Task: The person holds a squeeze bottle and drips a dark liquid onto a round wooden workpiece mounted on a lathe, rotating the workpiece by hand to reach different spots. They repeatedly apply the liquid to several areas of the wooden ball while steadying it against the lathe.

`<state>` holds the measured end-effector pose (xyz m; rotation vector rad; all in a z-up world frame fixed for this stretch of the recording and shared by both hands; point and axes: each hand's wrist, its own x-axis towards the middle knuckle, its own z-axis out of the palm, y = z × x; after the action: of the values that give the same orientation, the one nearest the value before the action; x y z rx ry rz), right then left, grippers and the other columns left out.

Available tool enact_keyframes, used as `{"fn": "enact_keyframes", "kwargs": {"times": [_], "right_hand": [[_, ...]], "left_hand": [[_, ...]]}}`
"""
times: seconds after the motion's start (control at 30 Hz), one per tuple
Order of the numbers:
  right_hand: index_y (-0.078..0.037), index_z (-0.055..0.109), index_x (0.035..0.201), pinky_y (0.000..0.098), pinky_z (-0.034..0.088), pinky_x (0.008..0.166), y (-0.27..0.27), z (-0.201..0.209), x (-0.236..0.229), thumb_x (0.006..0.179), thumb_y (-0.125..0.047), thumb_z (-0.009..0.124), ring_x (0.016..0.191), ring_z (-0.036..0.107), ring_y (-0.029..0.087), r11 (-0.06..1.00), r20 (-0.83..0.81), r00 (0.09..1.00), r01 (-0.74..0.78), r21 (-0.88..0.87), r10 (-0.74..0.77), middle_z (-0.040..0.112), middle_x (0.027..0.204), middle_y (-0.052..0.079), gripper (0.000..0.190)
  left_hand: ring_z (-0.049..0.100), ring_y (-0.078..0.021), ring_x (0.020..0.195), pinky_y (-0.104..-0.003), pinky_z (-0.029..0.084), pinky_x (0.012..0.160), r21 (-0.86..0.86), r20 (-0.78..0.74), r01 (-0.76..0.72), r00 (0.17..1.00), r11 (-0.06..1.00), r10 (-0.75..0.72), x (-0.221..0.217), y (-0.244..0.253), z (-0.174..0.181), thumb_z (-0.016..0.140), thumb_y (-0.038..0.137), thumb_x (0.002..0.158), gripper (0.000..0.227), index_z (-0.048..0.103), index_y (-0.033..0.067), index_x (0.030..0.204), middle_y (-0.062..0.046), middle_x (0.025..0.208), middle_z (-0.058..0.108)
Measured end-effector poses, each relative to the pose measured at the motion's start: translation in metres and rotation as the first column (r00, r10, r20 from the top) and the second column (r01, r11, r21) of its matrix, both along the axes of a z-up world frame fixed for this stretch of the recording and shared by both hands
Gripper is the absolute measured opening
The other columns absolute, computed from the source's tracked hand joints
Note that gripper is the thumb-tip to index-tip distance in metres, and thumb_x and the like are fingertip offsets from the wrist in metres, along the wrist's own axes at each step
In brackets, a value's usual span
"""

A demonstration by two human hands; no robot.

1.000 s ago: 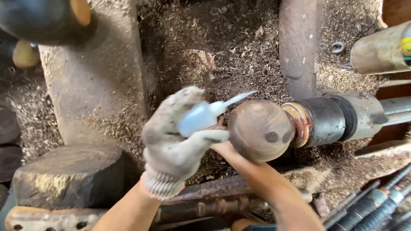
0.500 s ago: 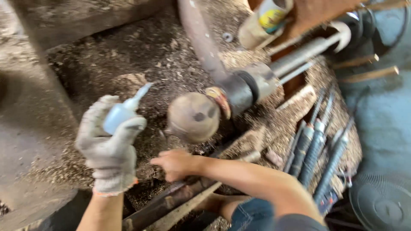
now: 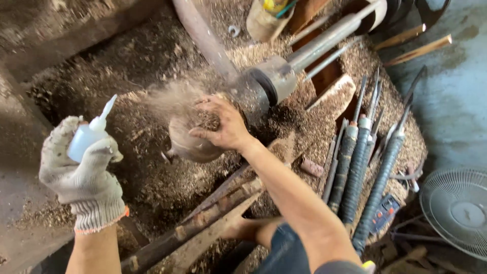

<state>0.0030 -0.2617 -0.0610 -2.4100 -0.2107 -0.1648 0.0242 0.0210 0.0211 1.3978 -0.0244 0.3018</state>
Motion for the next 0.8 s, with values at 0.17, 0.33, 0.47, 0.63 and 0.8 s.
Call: {"fn": "enact_keyframes", "kwargs": {"times": [0.17, 0.33, 0.47, 0.63, 0.8], "right_hand": [[-0.021, 0.059, 0.14, 0.0458, 0.05, 0.12, 0.013, -0.015, -0.019, 0.085, -0.048, 0.085, 0.136, 0.06, 0.024, 0.946, 0.287, 0.934, 0.121, 0.3, -0.211, 0.063, 0.14, 0.003, 0.066], [-0.02, 0.062, 0.138, 0.0416, 0.052, 0.114, 0.004, 0.005, 0.004, 0.087, -0.048, 0.084, 0.132, 0.064, 0.021, 0.977, 0.043, 0.996, 0.072, 0.199, -0.082, 0.068, 0.137, 0.003, 0.062], [-0.02, 0.062, 0.138, 0.0477, 0.041, 0.121, 0.022, -0.01, -0.03, 0.086, -0.045, 0.081, 0.134, 0.058, 0.023, 0.956, 0.169, 0.965, 0.157, 0.249, -0.203, 0.064, 0.14, 0.005, 0.06], [-0.021, 0.057, 0.144, 0.0441, 0.046, 0.124, 0.009, -0.005, -0.008, 0.091, -0.049, 0.083, 0.146, 0.054, 0.021, 0.947, 0.232, 0.96, 0.079, 0.31, -0.156, 0.057, 0.153, 0.003, 0.065], [-0.023, 0.053, 0.148, 0.0461, 0.042, 0.127, 0.026, -0.008, -0.025, 0.094, -0.045, 0.081, 0.145, 0.05, 0.023, 0.946, 0.367, 0.918, 0.022, 0.323, -0.146, 0.051, 0.156, 0.004, 0.065]], "left_hand": [[0.071, -0.0173, 0.072, -0.028, 0.06, 0.056, -0.125, -0.038, 0.011, 0.999, 0.992, -0.016, 0.0, -0.005, 0.014, 0.087, 0.012, 0.099, 0.036, 0.069, -0.0043, 0.125, -0.015, 0.106, 0.073], [0.072, -0.0161, 0.073, -0.027, 0.061, 0.057, -0.076, -0.106, 0.001, 0.994, 0.997, -0.009, 0.001, -0.003, 0.022, 0.089, 0.015, 0.096, 0.041, 0.066, -0.0014, 0.126, -0.013, 0.109, 0.072], [0.073, -0.0177, 0.084, -0.029, 0.064, 0.065, -0.107, -0.083, -0.036, 0.996, 0.994, 0.027, -0.001, 0.0, 0.006, 0.09, 0.012, 0.099, 0.038, 0.068, -0.0047, 0.125, -0.014, 0.111, 0.072], [0.074, -0.0202, 0.102, -0.031, 0.066, 0.085, 0.085, -0.006, 0.017, 1.0, 0.996, -0.017, -0.007, 0.006, -0.012, 0.088, 0.011, 0.098, 0.04, 0.068, -0.0034, 0.128, -0.013, 0.118, 0.073], [0.073, -0.0185, 0.094, -0.03, 0.064, 0.073, 0.041, -0.1, -0.011, 0.995, 0.999, 0.015, -0.003, -0.003, 0.009, 0.09, 0.016, 0.089, 0.045, 0.068, -0.0005, 0.125, -0.01, 0.115, 0.071]]}}
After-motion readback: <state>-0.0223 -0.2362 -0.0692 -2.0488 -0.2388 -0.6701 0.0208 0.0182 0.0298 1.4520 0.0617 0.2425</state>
